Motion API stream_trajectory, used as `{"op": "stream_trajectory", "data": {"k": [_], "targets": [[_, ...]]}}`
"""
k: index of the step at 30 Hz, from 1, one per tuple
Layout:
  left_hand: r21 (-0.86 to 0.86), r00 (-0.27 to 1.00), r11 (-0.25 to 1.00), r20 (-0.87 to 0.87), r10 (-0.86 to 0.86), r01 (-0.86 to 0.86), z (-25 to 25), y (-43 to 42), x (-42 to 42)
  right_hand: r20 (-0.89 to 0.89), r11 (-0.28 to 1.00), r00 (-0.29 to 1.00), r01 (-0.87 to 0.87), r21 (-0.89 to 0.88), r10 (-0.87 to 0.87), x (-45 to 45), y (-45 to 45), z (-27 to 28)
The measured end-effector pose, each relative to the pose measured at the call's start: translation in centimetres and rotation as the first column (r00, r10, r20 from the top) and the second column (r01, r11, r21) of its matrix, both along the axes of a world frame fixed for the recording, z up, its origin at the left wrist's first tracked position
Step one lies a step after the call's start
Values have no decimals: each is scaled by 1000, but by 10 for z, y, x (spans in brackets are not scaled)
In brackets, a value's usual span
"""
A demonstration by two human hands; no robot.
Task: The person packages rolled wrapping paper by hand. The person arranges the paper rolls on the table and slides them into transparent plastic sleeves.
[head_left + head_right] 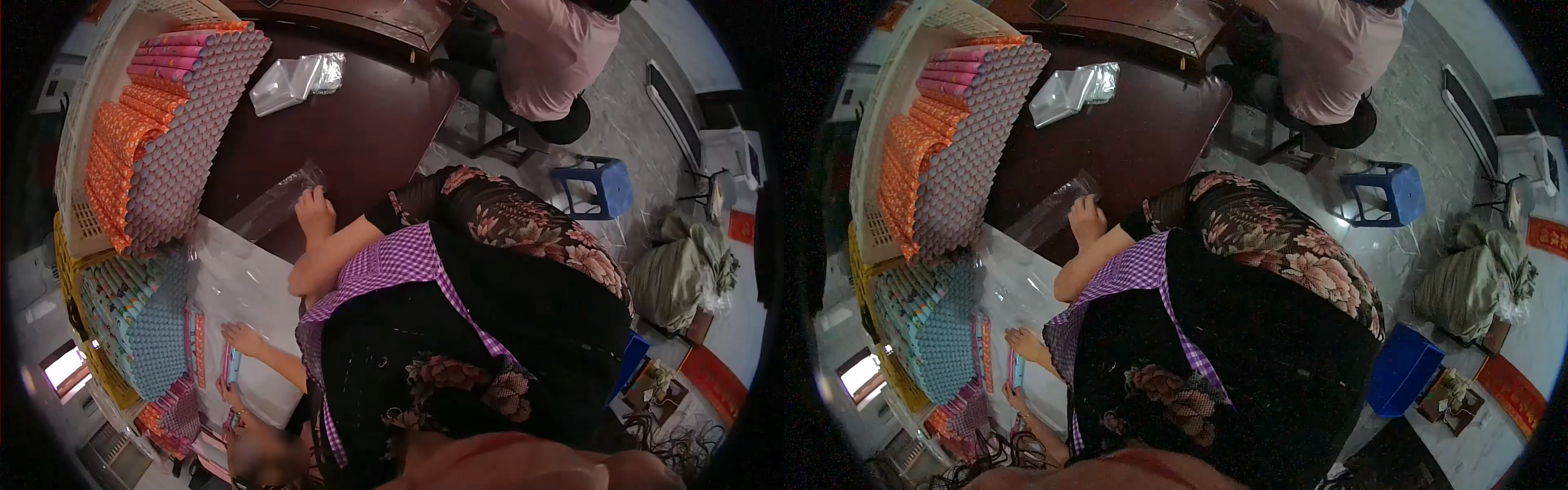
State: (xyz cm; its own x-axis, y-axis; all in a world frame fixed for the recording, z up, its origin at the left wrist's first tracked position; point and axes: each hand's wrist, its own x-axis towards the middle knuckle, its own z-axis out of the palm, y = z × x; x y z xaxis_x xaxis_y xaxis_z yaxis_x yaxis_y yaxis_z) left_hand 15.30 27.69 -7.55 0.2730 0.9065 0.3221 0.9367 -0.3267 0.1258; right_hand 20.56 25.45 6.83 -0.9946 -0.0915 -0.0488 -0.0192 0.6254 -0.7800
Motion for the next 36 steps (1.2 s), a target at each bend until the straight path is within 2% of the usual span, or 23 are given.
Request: {"op": "stream_trajectory", "data": {"k": [1,2,4,5,6,10,12,13,15,16,17,18,19,22,24,27,28,30,32,36], "targets": [[5,1000,1000,-19,6,-6,2,3,-3,-3,1000,1000,1,-3,-1,-15,0,5],[8,999,1000,-39,9,-8,5,6,-4,276,1000,961,-8,-9,10,-37,-1,14],[12,997,1000,-75,19,-18,8,12,-9,528,1000,849,-12,-27,24,-36,-2,20],[12,996,1000,-89,20,-19,12,14,-11,168,994,983,83,-70,-70,-12,0,17],[17,995,1000,-101,22,-21,12,17,-14,-210,977,961,154,-145,-182,1,1,15],[32,989,999,-143,45,-41,17,30,-20,-254,942,930,192,-274,-264,-24,-5,4],[41,985,997,-157,65,-59,22,37,-25,-264,884,947,42,-465,-184,-29,-6,23],[47,982,996,-165,86,-79,26,41,-30,-264,883,947,42,-467,-184,-34,-13,26],[72,973,988,-174,149,-139,33,54,-48,-527,842,850,-281,-460,-5,-38,-22,39],[89,964,976,-166,209,-197,38,62,-62,-404,853,905,-311,-419,132,-34,-20,47],[190,956,937,69,284,-292,22,82,-89,-402,852,906,-312,-420,134,-34,-21,42],[230,926,903,192,324,-364,7,92,-117,-461,850,880,-328,-413,116,-33,-21,36],[213,892,879,260,370,-427,18,99,-129,-517,847,850,-345,-404,100,-33,-21,31],[152,715,768,509,479,-622,50,107,-167,-488,816,844,-112,-567,-223,-19,-15,27],[64,532,699,699,478,-713,73,113,-178,-313,689,868,46,-723,-386,-3,-2,35],[-112,156,668,932,328,-735,89,113,-217,-40,577,794,405,-709,-607,0,13,23],[-171,20,675,964,266,-717,92,114,-225,22,543,775,463,-700,-632,0,17,20],[-256,-201,699,966,161,-668,96,119,-235,46,522,788,449,-726,-614,-5,20,13],[-314,-367,733,925,94,-603,98,125,-243,37,522,816,403,-752,-577,-11,22,9],[-377,-570,784,821,35,-494,92,121,-245,13,552,867,328,-767,-498,-14,27,1]]}}
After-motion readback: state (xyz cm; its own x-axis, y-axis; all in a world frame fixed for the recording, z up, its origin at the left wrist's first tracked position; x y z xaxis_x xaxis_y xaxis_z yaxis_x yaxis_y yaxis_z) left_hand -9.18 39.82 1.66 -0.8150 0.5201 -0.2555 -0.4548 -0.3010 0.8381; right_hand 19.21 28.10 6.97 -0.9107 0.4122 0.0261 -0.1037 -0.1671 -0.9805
